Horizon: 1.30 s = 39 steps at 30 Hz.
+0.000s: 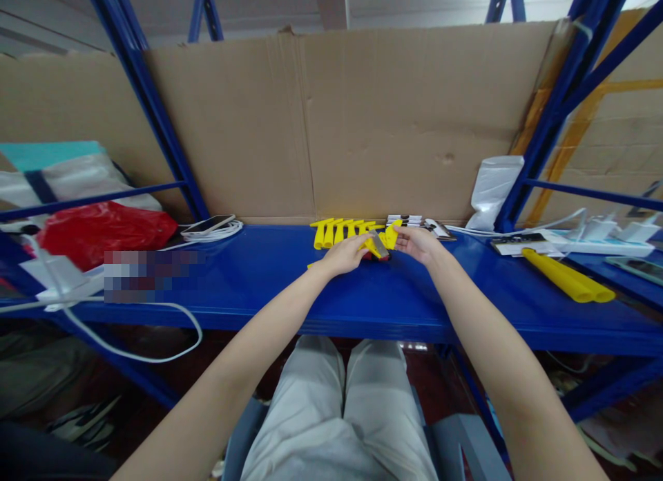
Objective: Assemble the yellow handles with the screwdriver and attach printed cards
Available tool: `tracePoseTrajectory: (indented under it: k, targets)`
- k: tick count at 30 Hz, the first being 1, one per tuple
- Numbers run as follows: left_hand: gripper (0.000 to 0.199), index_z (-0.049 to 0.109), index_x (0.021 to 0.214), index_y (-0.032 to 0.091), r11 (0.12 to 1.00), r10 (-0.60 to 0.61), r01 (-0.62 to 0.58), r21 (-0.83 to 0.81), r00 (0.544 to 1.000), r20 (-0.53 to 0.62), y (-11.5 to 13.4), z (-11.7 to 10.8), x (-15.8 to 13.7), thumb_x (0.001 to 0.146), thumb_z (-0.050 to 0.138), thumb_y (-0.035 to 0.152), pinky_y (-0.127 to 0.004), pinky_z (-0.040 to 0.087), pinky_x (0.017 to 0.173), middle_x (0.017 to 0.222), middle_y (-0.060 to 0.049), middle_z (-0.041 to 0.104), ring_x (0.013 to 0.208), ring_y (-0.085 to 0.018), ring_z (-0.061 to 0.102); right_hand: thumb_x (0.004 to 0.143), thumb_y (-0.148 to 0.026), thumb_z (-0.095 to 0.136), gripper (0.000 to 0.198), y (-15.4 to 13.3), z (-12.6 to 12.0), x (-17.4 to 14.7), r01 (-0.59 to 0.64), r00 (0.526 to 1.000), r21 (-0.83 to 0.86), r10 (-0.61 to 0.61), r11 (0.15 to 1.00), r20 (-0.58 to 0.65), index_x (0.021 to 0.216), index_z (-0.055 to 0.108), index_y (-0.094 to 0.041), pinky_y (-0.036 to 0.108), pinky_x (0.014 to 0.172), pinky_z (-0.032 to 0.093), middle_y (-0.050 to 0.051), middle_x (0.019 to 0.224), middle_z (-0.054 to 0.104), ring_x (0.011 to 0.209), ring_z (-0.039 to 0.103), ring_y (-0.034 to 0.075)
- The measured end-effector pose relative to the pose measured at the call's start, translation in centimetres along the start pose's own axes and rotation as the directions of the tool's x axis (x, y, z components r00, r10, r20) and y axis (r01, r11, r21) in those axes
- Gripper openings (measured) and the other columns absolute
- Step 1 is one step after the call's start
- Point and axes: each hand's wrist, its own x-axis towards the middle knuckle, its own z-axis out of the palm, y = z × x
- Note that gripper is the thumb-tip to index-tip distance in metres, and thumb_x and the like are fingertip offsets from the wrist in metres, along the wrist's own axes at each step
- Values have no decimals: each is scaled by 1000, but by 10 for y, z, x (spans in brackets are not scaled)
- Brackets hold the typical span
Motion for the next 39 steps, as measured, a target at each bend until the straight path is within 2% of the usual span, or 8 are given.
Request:
tracePoseTrajectory:
  k: [6, 10, 13, 24, 31, 39]
  targets:
    - [38, 36, 131, 21, 1000, -21, 22, -4, 999, 42, 7, -4, -2, 94, 43, 28, -36, 48, 92, 131, -11, 59, 116, -24, 59, 68, -14, 74, 11, 7, 10, -1, 68, 992, -152, -82, 986, -91, 67, 63, -18, 25, 67, 45, 4, 80, 71, 84, 62, 16]
    - [29, 38, 122, 19, 1000, 4, -4, -7, 998, 69, 9, -5, -3, 94, 42, 28, -35, 49, 88, 126, -12, 61, 111, -25, 61, 58, -27, 81, 20, 9, 10, 0, 93, 990, -299, -120, 950, -71, 61, 64, -17, 30, 74, 43, 6, 81, 72, 93, 61, 20]
    - [26, 38, 119, 20, 1000, 15, -15, 4, 997, 77, 11, -5, -4, 95, 41, 29, -35, 49, 85, 122, -11, 62, 109, -24, 62, 54, -33, 82, 24, 10, 9, -1, 106, 991, -338, -127, 935, -41, 60, 65, -18, 32, 77, 41, 6, 81, 72, 94, 61, 22]
    - [25, 39, 118, 21, 999, 41, -40, -17, 996, 81, 16, -5, -5, 95, 41, 30, -34, 49, 84, 118, -11, 63, 108, -26, 63, 54, -27, 82, 24, 11, 7, -1, 108, 992, -364, -123, 925, -19, 55, 59, -17, 29, 74, 38, 5, 75, 70, 87, 59, 19]
    - [26, 39, 120, 21, 998, 55, -53, -25, 996, 73, 16, -4, -5, 95, 41, 28, -32, 47, 87, 123, -11, 61, 111, -24, 61, 51, -33, 83, 28, 12, 7, 0, 105, 992, -391, -122, 914, -19, 56, 60, -17, 29, 71, 37, 3, 70, 68, 80, 57, 17]
    - [29, 40, 124, 22, 995, 89, -87, -39, 995, 46, 15, -4, -6, 95, 40, 27, -33, 48, 89, 126, -10, 60, 114, -23, 59, 53, -33, 83, 30, 15, 6, 3, 146, 983, -412, -179, 900, -43, 52, 56, -18, 27, 67, 37, 1, 64, 64, 74, 55, 16]
